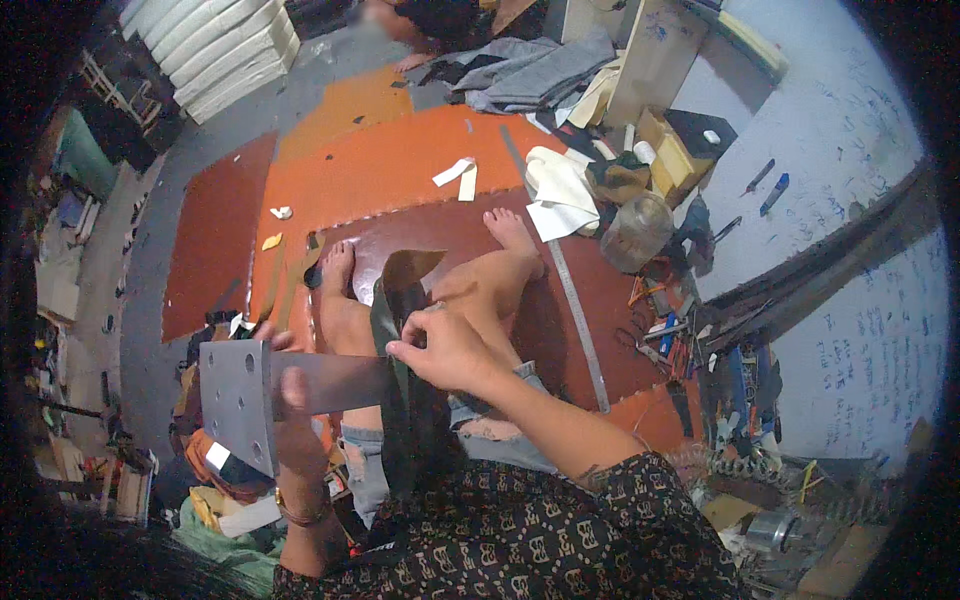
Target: The person sits on the floor and assembles a shoe component by attaching a green strip to a silver metal plate using a staple gun. They repeatedly position the parts, fire staples, and trim excess material with scissors.
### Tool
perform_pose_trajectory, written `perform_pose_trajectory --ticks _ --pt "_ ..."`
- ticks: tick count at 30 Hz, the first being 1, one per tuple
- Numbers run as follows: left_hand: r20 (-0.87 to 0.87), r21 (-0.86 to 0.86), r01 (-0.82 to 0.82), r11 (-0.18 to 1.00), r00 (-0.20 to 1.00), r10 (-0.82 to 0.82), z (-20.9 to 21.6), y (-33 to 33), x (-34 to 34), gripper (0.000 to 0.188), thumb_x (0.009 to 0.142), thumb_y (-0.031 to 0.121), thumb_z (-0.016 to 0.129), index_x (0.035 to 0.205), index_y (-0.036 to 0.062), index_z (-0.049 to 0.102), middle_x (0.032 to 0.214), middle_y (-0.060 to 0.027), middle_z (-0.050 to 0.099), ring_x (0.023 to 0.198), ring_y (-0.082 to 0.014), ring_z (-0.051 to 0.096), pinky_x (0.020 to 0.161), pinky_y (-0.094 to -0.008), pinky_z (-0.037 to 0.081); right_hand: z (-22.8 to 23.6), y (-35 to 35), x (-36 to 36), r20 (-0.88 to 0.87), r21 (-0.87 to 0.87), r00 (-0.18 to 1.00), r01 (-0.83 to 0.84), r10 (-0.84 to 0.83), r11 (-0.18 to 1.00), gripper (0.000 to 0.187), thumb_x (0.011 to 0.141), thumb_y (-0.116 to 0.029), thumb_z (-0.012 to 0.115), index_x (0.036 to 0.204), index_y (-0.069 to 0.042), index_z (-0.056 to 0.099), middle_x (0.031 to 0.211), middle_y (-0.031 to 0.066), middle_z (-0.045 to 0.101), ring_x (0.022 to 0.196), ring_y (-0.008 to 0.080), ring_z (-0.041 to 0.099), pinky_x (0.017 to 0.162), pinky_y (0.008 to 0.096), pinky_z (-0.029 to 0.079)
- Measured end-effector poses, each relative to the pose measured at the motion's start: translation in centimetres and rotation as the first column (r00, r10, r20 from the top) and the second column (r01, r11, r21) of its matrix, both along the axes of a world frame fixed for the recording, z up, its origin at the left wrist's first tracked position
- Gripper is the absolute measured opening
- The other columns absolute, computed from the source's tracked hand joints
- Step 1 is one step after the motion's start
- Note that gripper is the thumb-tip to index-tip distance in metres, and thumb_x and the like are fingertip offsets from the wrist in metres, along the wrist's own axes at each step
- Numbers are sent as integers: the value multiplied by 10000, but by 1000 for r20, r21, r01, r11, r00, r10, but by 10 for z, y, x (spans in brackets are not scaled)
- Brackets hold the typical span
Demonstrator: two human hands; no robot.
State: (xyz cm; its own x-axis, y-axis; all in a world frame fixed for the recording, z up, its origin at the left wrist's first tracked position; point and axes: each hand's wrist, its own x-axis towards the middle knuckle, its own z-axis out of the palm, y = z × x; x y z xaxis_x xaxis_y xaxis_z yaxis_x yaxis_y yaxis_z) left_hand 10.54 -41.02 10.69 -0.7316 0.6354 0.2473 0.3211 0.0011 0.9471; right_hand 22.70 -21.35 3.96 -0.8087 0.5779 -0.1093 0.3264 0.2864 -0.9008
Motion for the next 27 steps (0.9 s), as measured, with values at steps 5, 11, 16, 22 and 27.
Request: perform_pose_trajectory --ticks 5,11,16,22,27 --pt "-97 -324 219 920 960 -262 -52 3 22 554 951 -80 708 1469 -99 512 1680 -193 362 1423 -273 531 1158 -434 487 -15 3 -6 -69 -100 997 -39 32 994 311 934 -288 830 906 7 735 845 159 734 782 247 703 748 401 551" --pt "-180 -338 157 928 957 -227 -72 4 25 587 887 88 836 1392 -84 590 1636 -251 431 1368 -392 542 1168 -457 430 -21 5 -4 -150 -84 987 -71 58 994 296 946 -273 824 913 3 723 840 131 724 785 201 682 741 382 548" --pt "-155 -339 78 938 978 -137 -70 10 40 606 875 86 834 1396 -91 580 1650 -246 407 1386 -388 521 1195 -465 400 -23 5 -2 -133 -169 991 -46 23 984 298 928 -266 855 929 -13 697 835 96 714 789 172 663 728 364 540" --pt "-263 -362 110 925 941 -215 -71 13 44 654 857 66 833 1431 -88 560 1686 -242 365 1450 -394 481 1229 -460 372 -25 11 5 -102 -209 995 -22 1 978 323 906 -275 882 943 -30 676 827 90 699 788 165 656 721 360 535" --pt "-157 -309 60 949 981 -113 -58 23 58 544 869 99 829 1352 -67 642 1602 -257 469 1362 -397 562 1158 -451 440 -35 11 5 -142 -215 990 -20 -11 976 317 913 -283 878 944 -30 689 836 97 710 786 162 659 722 367 536"
